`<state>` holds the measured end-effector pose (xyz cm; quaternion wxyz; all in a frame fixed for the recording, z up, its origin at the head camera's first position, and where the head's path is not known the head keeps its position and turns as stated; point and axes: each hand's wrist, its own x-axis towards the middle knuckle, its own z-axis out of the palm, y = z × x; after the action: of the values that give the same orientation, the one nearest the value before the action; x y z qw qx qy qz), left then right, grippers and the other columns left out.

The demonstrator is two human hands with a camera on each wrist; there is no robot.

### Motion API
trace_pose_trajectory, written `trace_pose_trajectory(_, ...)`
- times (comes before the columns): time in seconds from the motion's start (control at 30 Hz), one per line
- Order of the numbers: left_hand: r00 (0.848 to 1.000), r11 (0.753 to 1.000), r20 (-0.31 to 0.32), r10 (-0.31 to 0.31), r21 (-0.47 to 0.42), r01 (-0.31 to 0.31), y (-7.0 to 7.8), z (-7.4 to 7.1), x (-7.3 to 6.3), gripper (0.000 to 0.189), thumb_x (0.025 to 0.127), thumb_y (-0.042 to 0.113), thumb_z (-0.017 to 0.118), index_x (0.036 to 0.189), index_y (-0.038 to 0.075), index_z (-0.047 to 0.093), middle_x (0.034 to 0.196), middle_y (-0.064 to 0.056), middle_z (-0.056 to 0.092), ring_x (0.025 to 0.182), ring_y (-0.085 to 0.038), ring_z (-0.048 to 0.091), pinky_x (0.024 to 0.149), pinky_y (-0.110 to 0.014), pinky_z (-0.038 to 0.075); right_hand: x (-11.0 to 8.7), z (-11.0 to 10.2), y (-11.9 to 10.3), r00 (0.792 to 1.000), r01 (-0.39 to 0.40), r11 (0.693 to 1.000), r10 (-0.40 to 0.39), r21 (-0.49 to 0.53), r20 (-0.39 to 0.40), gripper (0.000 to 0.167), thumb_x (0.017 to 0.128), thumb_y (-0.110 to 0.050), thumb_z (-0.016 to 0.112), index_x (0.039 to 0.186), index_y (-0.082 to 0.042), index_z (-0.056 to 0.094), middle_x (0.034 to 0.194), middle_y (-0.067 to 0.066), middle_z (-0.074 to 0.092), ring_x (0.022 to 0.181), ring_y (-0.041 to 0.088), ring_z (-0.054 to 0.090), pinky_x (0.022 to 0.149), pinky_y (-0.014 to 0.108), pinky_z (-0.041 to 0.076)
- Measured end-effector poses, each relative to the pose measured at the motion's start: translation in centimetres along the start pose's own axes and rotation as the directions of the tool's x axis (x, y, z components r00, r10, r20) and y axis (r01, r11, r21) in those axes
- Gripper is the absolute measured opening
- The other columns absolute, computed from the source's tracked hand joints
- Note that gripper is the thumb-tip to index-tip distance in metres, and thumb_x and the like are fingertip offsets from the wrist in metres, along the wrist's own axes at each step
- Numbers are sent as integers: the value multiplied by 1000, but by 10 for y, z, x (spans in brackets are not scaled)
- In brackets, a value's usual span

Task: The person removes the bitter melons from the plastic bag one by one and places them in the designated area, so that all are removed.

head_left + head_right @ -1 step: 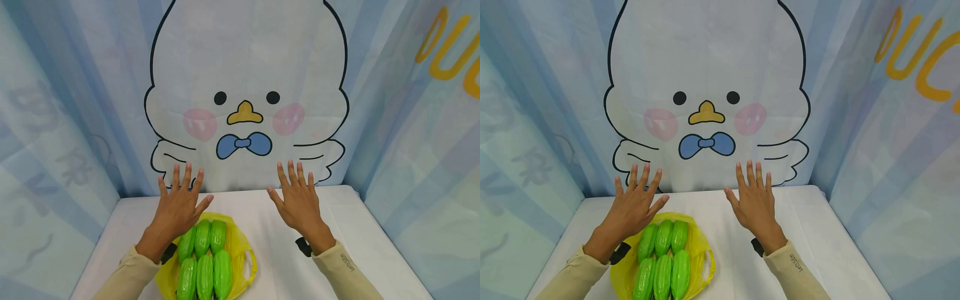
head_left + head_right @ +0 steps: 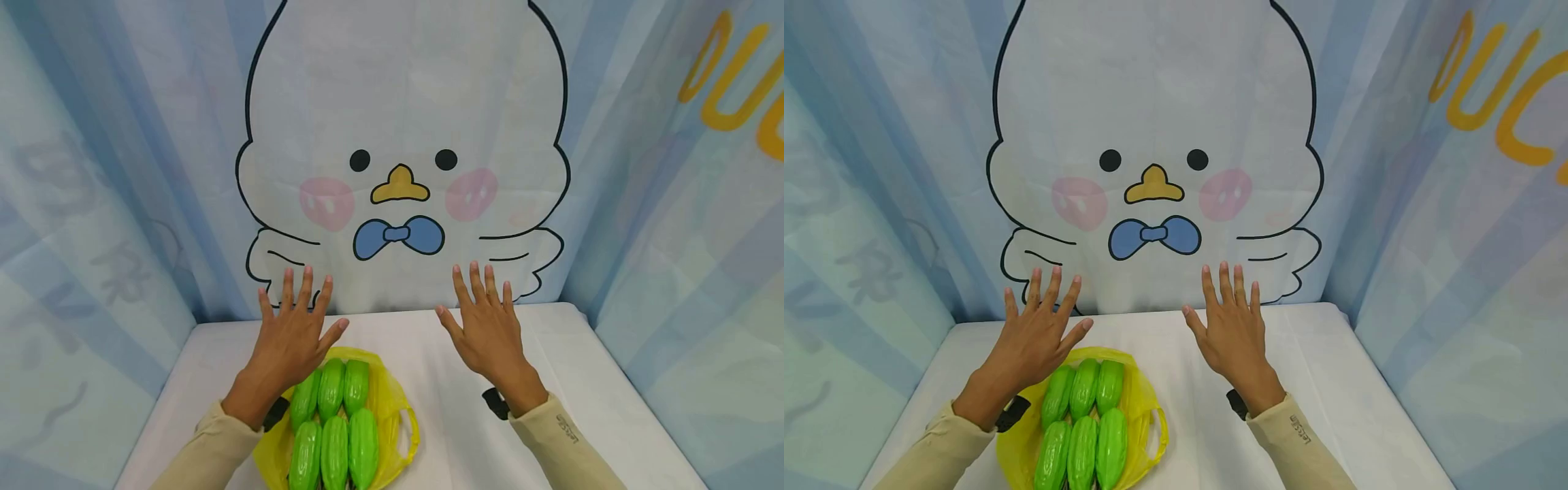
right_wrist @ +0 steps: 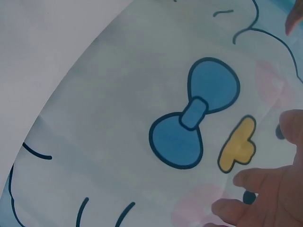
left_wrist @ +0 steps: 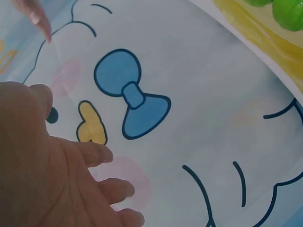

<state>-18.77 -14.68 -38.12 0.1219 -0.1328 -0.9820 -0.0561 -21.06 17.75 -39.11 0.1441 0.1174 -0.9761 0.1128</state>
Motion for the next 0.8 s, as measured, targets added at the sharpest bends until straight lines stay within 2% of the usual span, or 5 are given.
trace_pose_trajectory(0.33,1000,1000,8,10,5,-10,0,0,0,77,109,58,46,170,16,25,176,-27,15,161,-57,9,121,-87,8,-1,2,-1,1000,-1,1000,2,26,-22,78,109,-58,45,171,-19,19,178,19,15,166,43,6,132,70,8)
trace_pose_trajectory(0.47,1000,1000,9,11,-12,-11,-3,-1,-3,77,109,58,47,171,18,25,175,-27,17,161,-55,11,123,-84,7,-2,7,-2,996,5,996,3,94,-84,79,107,-55,53,171,-19,23,176,21,23,161,47,27,128,69,25)
trace_pose_trajectory(0.6,1000,999,-1,13,-31,-13,-8,-1,-7,77,108,58,48,171,20,24,176,-25,18,162,-53,13,125,-82,7,-5,15,-4,987,23,986,4,167,-158,78,104,-51,62,170,-22,29,170,21,38,142,46,48,112,64,47)
trace_pose_trajectory(0.67,1000,999,-11,16,-39,-16,-11,0,-10,76,109,57,49,171,20,25,175,-24,21,162,-52,16,125,-81,9,-7,20,-5,982,38,979,0,198,-190,78,103,-47,67,169,-24,32,166,20,45,134,44,53,104,61,53)
trace_pose_trajectory(0.8,999,997,-40,15,-79,-18,-17,1,-18,72,108,52,53,169,21,31,174,-24,28,159,-51,27,125,-79,17,-13,29,-9,977,68,953,-4,294,-214,78,100,-41,73,167,-26,36,161,15,51,132,39,55,102,57,57)
